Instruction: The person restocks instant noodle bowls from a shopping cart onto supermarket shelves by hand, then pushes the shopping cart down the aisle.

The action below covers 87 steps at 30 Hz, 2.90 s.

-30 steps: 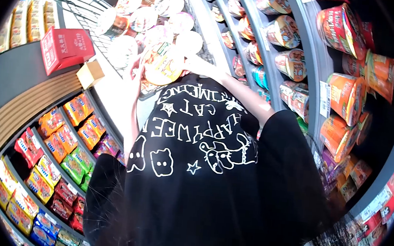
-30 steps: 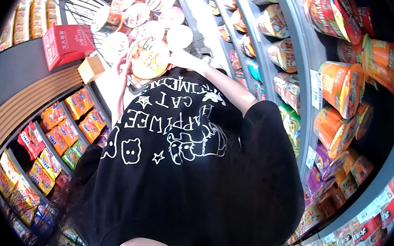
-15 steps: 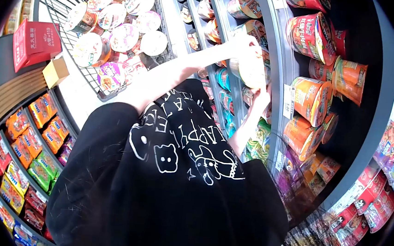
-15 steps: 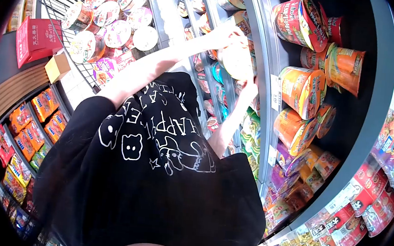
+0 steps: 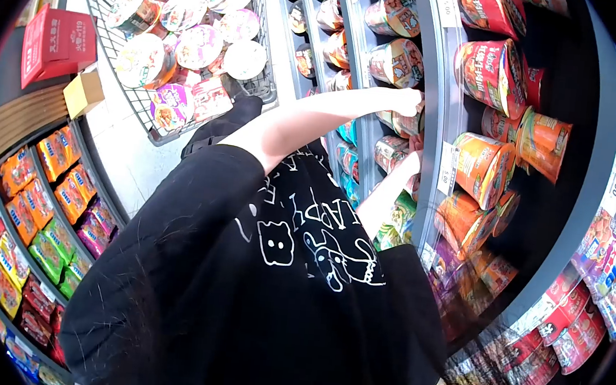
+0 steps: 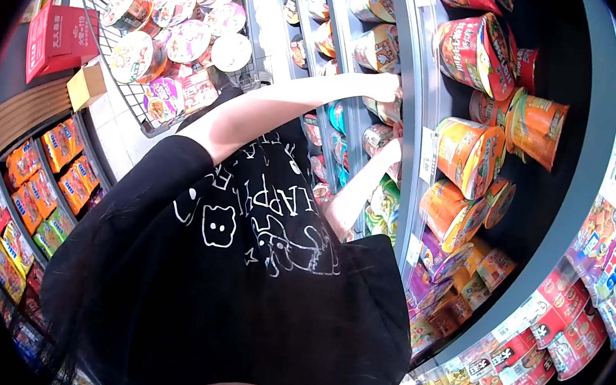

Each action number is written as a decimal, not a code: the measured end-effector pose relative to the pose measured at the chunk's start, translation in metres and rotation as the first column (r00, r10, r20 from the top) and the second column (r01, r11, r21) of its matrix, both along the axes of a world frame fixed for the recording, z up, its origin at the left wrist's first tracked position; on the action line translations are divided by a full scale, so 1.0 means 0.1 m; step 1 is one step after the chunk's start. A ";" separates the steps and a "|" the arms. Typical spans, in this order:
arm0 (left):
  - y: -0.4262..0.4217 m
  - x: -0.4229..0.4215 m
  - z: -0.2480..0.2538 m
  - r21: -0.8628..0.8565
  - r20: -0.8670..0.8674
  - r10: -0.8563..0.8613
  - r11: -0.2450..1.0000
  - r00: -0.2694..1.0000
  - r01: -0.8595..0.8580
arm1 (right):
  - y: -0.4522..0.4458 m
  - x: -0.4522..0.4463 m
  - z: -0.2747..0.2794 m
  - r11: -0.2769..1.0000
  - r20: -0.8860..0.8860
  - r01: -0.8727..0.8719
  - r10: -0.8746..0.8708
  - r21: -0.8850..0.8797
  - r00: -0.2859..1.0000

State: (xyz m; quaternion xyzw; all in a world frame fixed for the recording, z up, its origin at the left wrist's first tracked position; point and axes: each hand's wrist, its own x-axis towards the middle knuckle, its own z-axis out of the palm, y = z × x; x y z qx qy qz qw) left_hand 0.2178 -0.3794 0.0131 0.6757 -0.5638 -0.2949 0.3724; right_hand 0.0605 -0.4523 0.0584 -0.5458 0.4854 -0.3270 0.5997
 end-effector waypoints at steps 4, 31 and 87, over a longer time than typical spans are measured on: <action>0.22 0.01 -0.03 -0.042 -0.249 -0.010 0.999 0.968 0.000 | 0.15 -0.04 -0.01 0.971 -0.092 0.127 -0.148 -0.203 0.985; 4.91 -0.14 -1.16 0.361 -0.427 0.684 -0.472 -0.592 -0.805 | 2.31 1.39 -0.48 0.516 0.163 -0.838 0.824 0.176 0.542; 3.81 0.06 0.30 0.230 -0.375 0.830 0.514 0.412 -0.826 | 0.03 1.27 -0.84 0.559 0.384 -0.085 -0.443 0.825 0.810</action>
